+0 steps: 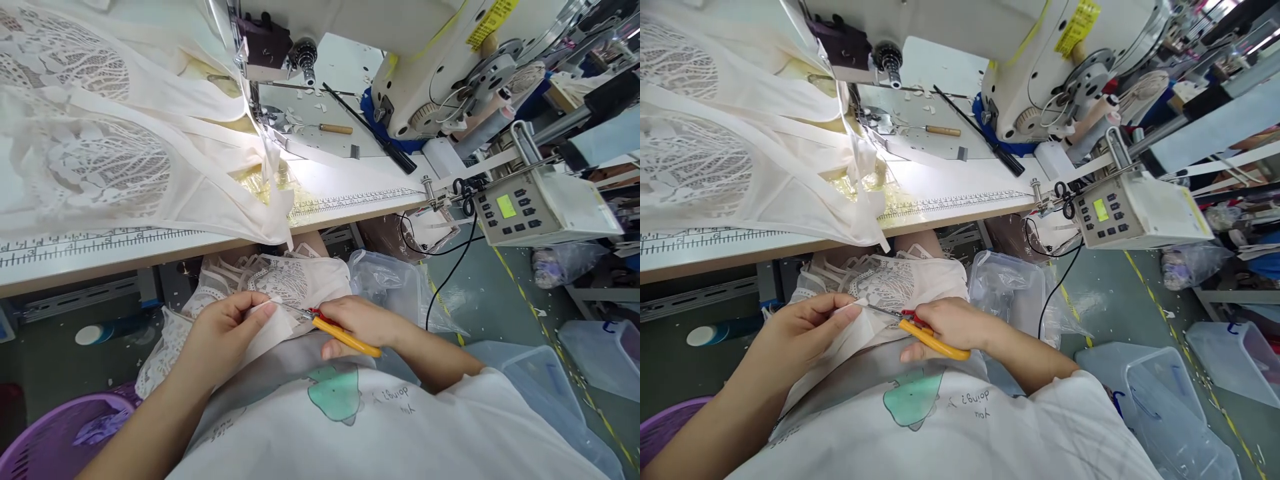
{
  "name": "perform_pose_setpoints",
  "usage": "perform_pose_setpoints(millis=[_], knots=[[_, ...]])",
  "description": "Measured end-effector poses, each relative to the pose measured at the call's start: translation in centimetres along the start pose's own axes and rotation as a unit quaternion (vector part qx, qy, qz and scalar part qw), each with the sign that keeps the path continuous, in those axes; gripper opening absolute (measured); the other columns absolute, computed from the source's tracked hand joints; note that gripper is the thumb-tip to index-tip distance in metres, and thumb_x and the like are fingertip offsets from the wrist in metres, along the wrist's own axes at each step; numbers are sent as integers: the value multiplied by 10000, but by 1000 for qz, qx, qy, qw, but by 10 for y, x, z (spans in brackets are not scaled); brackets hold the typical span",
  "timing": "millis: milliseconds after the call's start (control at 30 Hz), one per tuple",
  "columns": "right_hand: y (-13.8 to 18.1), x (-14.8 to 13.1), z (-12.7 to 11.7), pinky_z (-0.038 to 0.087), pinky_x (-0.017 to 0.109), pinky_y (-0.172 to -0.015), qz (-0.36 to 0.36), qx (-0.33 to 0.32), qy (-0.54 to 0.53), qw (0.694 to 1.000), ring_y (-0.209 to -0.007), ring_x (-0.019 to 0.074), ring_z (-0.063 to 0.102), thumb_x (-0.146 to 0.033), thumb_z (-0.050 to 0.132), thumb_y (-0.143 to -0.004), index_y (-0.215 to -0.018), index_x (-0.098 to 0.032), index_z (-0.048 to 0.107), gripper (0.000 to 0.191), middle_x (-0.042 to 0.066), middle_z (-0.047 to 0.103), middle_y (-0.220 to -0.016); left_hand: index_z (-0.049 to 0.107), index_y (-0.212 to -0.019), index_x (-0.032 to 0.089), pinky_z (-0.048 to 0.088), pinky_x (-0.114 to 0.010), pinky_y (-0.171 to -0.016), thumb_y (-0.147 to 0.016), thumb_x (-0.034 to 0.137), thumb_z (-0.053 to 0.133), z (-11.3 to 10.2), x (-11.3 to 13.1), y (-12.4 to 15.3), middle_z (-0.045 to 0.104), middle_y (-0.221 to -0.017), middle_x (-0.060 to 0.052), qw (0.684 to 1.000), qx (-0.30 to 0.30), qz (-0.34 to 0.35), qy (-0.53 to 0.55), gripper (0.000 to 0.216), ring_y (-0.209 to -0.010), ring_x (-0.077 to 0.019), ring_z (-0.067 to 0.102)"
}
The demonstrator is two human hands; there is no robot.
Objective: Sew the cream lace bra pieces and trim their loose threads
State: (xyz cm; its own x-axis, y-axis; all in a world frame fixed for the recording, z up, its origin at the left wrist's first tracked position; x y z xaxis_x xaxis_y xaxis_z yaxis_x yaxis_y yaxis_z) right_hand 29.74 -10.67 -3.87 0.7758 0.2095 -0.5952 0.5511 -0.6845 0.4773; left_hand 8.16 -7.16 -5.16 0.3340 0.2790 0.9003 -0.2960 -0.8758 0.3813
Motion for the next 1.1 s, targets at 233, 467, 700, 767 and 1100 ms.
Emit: perform_pose_setpoints(millis=[233,467,700,767,1100], knots=[[-1,-7,-5,268,224,-505,35,5,22,999,-568,111,403,-559,682,-731,-701,-176,505,423,-12,500,-640,644,-636,207,407,-212,-478,-694,436,591,-1,-2,1,553,-532,36,999,12,21,-22,242,-478,-99,447],[-3,-3,-3,263,204,-505,82,2,15,997,-533,93,355,-535,664,-763,-645,-176,470,425,-33,449,-586,613,-595,208,387,-216,-459,-693,457,583,0,-1,1,505,-486,44,999,-9,11,-34,269,-450,-98,409],[-3,10,7,249,200,-484,78,74,-58,993,-499,80,331,-451,670,-763,-575,-192,376,434,-62,384,-516,651,-633,206,431,-227,-520,-666,486,569,0,7,-1,594,-555,23,997,-15,1,-76,293,-528,-131,504],[-2,10,9,254,198,-476,78,129,-121,981,-498,79,332,-524,669,-729,-576,-196,367,472,-66,380,-515,655,-640,208,447,-229,-542,-672,486,569,0,7,-1,623,-587,18,997,-9,6,-79,292,-553,-139,532],[-24,-29,11,382,197,-518,41,215,-341,914,-562,78,426,-476,759,-590,-698,-196,456,427,-49,526,-669,624,-657,221,472,-242,-552,-731,460,523,3,1,-2,636,-601,13,989,30,48,-135,270,-568,-152,568]])
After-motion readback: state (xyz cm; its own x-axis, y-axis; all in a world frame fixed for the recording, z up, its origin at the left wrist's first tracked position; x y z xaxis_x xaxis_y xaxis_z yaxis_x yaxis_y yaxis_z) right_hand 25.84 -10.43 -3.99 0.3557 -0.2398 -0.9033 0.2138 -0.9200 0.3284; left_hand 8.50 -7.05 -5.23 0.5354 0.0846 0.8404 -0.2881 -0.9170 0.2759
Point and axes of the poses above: each hand's wrist, its own y-axis away from the middle knuckle, its own z-axis out of the palm, x = y × z, the point moved 1 cm from there along -y, towards the middle knuckle
